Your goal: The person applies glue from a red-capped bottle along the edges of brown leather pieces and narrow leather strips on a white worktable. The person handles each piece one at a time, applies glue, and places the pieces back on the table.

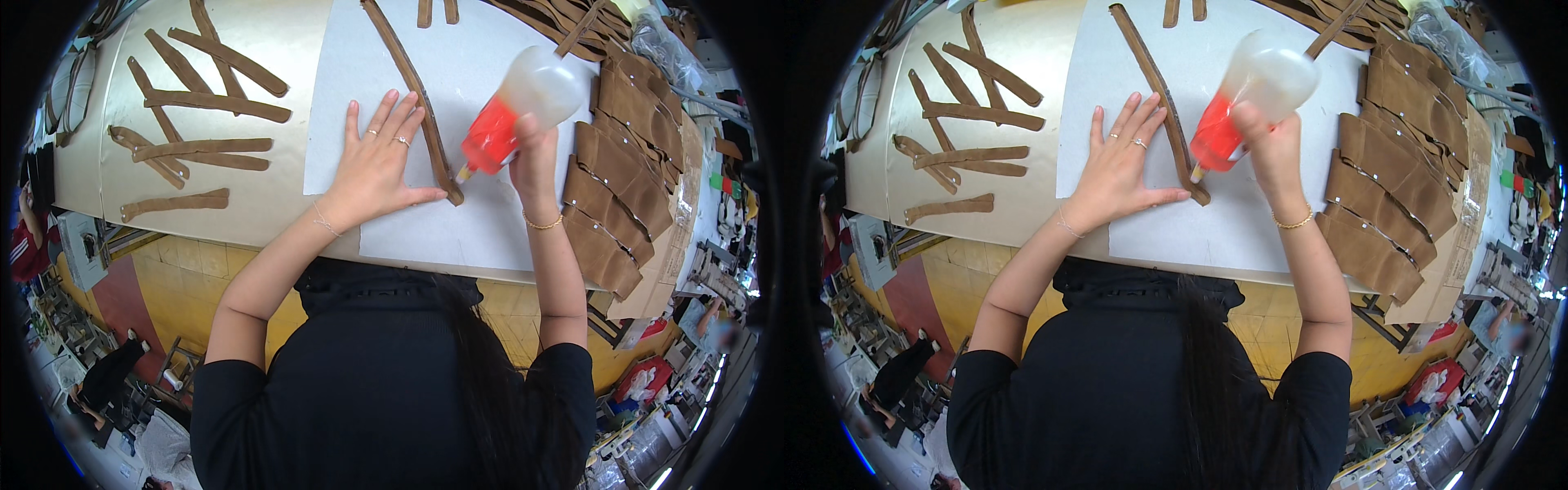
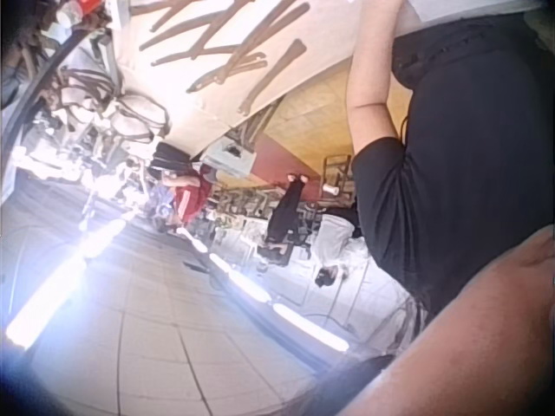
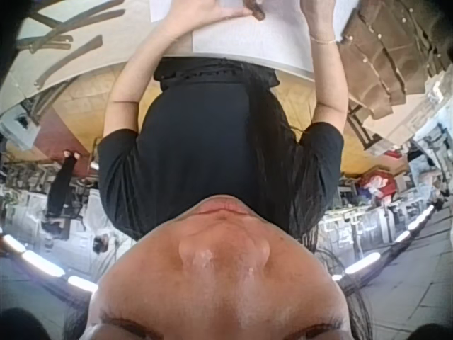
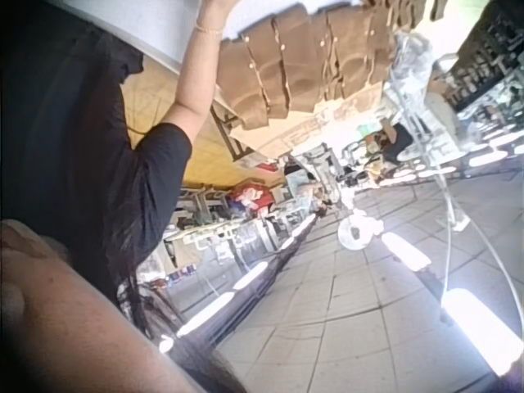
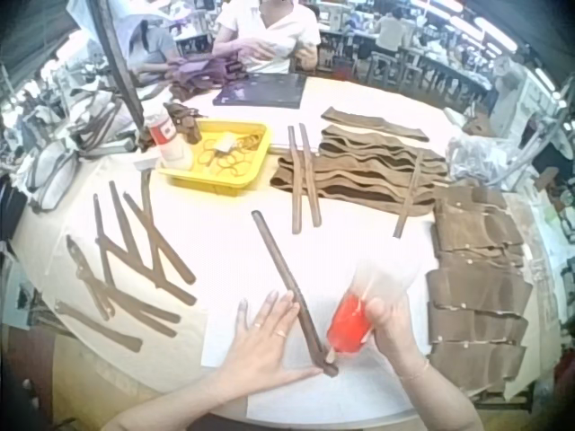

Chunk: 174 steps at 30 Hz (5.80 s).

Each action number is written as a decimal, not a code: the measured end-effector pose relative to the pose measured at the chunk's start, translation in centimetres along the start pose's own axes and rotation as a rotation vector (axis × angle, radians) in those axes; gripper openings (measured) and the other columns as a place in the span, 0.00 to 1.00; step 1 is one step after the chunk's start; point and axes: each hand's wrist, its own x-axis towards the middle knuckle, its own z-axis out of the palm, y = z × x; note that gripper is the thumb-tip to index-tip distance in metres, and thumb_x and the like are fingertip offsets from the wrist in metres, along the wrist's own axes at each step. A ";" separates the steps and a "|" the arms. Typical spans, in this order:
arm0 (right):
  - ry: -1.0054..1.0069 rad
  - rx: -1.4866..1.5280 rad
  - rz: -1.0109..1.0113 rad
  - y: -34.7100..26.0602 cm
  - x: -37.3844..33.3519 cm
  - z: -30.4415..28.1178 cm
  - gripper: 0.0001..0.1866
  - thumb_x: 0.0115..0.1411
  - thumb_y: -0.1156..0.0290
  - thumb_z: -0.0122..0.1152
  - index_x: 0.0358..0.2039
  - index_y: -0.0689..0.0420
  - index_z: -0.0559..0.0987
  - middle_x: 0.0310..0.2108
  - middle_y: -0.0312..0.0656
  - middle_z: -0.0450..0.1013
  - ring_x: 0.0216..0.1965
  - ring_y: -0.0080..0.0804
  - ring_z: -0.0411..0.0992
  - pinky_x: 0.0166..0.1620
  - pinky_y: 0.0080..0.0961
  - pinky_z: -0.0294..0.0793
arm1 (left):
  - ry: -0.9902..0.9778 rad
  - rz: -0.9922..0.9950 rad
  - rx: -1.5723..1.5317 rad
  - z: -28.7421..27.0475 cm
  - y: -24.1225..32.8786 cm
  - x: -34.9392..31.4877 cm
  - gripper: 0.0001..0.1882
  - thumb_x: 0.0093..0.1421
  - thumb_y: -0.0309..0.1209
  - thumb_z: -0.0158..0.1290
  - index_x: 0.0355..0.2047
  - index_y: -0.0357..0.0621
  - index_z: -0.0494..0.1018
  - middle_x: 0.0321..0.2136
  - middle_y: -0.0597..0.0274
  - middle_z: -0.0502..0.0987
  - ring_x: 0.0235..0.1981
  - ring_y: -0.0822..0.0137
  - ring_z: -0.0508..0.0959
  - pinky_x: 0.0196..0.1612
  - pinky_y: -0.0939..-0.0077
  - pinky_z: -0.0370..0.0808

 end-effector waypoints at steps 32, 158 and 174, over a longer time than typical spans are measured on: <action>-0.217 -0.482 -0.189 0.0 -2.0 0.1 0.26 0.40 0.54 0.74 0.32 0.62 0.79 0.27 0.44 0.78 0.29 0.32 0.78 0.33 0.23 0.77 | -0.007 -0.047 0.044 0.8 1.0 -0.1 0.62 0.37 0.62 0.60 0.63 0.35 0.47 0.65 0.48 0.45 0.67 0.52 0.39 0.60 0.32 0.31; 0.608 0.973 0.077 0.2 0.5 -17.8 0.36 0.54 0.35 0.50 0.48 0.54 0.67 0.39 0.37 0.69 0.33 0.29 0.70 0.29 0.31 0.75 | -0.227 0.046 -1.259 -4.7 4.4 38.3 0.26 0.57 0.22 0.52 0.54 0.42 0.54 0.33 0.61 0.73 0.40 0.63 0.78 0.43 0.72 0.76; 0.696 1.006 0.060 -0.6 0.9 -17.7 0.37 0.54 0.32 0.46 0.39 0.59 0.70 0.29 0.40 0.70 0.27 0.31 0.67 0.24 0.26 0.69 | 0.122 -0.039 -0.837 -1.6 5.8 42.8 0.17 0.52 0.27 0.60 0.40 0.39 0.68 0.24 0.65 0.73 0.22 0.77 0.72 0.24 0.85 0.70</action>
